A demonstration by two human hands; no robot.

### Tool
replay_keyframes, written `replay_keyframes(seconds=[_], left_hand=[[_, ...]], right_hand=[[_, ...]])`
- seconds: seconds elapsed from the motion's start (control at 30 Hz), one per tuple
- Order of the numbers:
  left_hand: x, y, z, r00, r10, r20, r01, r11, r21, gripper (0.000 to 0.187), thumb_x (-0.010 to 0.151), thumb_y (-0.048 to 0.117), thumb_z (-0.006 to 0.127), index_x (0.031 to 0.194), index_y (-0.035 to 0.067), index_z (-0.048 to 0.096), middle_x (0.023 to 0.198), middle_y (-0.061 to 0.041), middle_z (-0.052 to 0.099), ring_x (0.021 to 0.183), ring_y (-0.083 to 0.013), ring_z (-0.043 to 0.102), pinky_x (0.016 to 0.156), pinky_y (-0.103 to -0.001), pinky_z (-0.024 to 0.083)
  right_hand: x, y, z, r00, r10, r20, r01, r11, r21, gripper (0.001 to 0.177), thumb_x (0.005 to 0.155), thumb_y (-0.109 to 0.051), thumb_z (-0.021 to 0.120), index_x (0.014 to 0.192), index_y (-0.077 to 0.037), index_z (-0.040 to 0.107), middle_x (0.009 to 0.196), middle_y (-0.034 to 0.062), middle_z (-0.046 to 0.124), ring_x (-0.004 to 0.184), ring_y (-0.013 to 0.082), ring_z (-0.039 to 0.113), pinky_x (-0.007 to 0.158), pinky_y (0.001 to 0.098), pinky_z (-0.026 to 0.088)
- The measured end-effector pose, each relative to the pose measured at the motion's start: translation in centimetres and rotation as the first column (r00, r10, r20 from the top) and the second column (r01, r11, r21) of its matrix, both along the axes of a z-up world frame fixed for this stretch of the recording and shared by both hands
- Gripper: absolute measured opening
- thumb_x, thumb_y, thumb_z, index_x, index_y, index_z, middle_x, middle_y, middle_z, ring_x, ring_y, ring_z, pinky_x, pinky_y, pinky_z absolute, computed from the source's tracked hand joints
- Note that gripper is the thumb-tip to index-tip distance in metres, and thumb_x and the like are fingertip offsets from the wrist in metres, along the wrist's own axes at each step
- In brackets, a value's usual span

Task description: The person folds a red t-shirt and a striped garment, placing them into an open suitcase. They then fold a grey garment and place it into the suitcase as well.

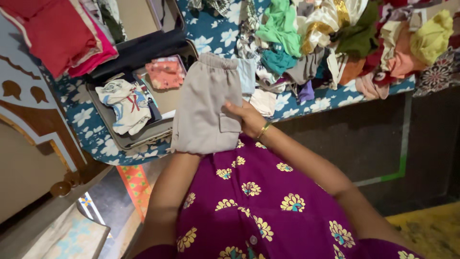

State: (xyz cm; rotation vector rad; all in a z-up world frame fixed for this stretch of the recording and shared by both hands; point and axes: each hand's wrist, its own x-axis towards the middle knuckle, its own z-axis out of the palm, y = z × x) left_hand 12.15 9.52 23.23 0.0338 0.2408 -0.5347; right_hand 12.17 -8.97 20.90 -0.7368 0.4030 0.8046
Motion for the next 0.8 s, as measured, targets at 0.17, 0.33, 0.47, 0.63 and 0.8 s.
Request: replay_keyframes(seconds=[0.17,0.33,0.47,0.63,0.8], left_hand=[[1.3,3.8,-1.5,0.999,-0.025,0.041,0.021,0.995,0.093,0.076,0.099,0.044,0.058,0.157,0.001,0.033,0.153,-0.014,0.051,0.139,-0.0298,0.050,0.119,-0.045,0.038],[0.8,8.9,-5.7,0.991,-0.135,-0.002,0.132,0.967,0.220,0.078,0.098,0.038,0.062,0.159,0.002,0.031,0.157,-0.014,0.049,0.143,-0.0302,0.050,0.121,-0.045,0.039],[-0.9,9.5,-10.2,0.927,-0.353,-0.124,0.320,0.577,0.752,0.082,0.087,0.015,0.074,0.159,0.013,0.035,0.143,-0.008,0.054,0.127,-0.0229,0.055,0.107,-0.042,0.046],[-2.7,7.9,-13.3,0.919,-0.360,-0.163,0.354,0.565,0.746,0.072,0.088,0.012,0.075,0.152,0.008,0.043,0.136,-0.006,0.063,0.124,-0.0203,0.062,0.105,-0.039,0.051],[-4.1,5.0,-17.4,0.926,-0.338,-0.170,0.335,0.526,0.782,0.067,0.090,0.013,0.076,0.149,0.001,0.048,0.133,-0.011,0.066,0.120,-0.0229,0.065,0.104,-0.040,0.054]], right_hand=[[-1.3,1.3,-2.0,0.995,0.040,-0.090,-0.048,0.995,-0.092,0.057,0.090,-0.020,0.073,0.139,-0.001,0.052,0.129,0.0113,0.066,0.120,0.0250,0.064,0.102,0.0431,0.053],[-2.2,1.5,-4.5,0.994,0.054,0.094,-0.038,0.986,-0.162,0.060,0.094,-0.014,0.071,0.146,0.000,0.047,0.137,0.0110,0.063,0.125,0.0212,0.060,0.109,0.0353,0.047],[-2.8,1.5,-7.3,0.981,0.133,0.145,-0.097,0.969,-0.228,0.065,0.093,-0.012,0.069,0.151,-0.002,0.041,0.140,0.0101,0.060,0.125,0.0193,0.059,0.108,0.0336,0.047],[-3.9,0.7,-10.3,0.963,0.235,0.130,-0.175,0.917,-0.359,0.065,0.093,-0.012,0.069,0.151,-0.004,0.041,0.138,0.0101,0.062,0.121,0.0181,0.061,0.104,0.0328,0.048],[-4.6,-2.0,-11.9,0.964,0.260,0.057,-0.205,0.862,-0.463,0.057,0.094,-0.013,0.069,0.147,-0.004,0.051,0.133,0.0104,0.067,0.116,0.0183,0.064,0.101,0.0320,0.051]])
